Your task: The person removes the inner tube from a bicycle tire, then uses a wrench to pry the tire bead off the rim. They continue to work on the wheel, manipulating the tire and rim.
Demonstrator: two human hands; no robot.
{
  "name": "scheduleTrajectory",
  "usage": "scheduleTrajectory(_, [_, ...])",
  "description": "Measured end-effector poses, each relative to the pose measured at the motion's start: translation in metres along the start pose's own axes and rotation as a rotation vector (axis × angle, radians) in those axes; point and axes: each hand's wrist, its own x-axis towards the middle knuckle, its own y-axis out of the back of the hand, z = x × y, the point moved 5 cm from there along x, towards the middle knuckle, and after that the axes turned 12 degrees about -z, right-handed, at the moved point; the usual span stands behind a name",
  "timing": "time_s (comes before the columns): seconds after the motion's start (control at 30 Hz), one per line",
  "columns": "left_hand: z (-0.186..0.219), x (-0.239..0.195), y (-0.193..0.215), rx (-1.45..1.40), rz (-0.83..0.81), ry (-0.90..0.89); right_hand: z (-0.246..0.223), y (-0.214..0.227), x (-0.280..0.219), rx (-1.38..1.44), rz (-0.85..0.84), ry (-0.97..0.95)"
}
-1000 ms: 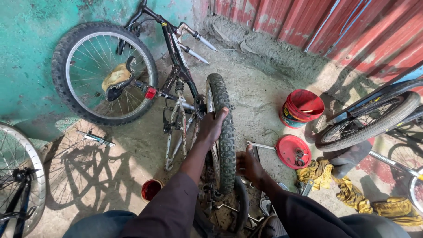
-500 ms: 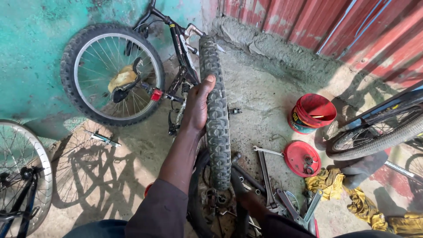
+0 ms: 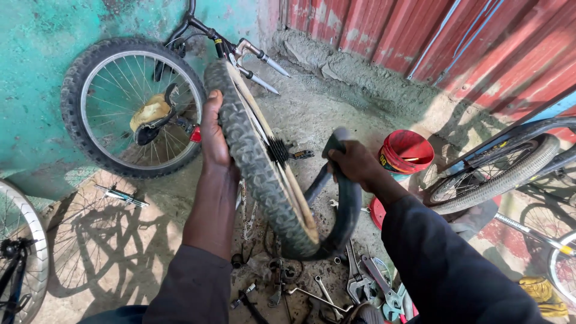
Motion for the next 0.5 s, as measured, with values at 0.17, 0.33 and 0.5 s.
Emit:
scheduleTrajectory(0.17, [-0.012,-0.027,-0.037,-0.016,-0.003,0.066,0.059,0.024,0.024,-0.071,0.05,-0.075])
scheduleTrajectory(0.33, [-0.076,-0.005,0.031,0.101,-0.009,0.157,-0.038,0.048,-0.027,-0.059,0.288,0.014])
scheduleTrajectory(0.5, [-0.12,-0.015,0.075,0.435,-0.119,0.194,-0.116,0.051,-0.084,0.003,0.113,0.269])
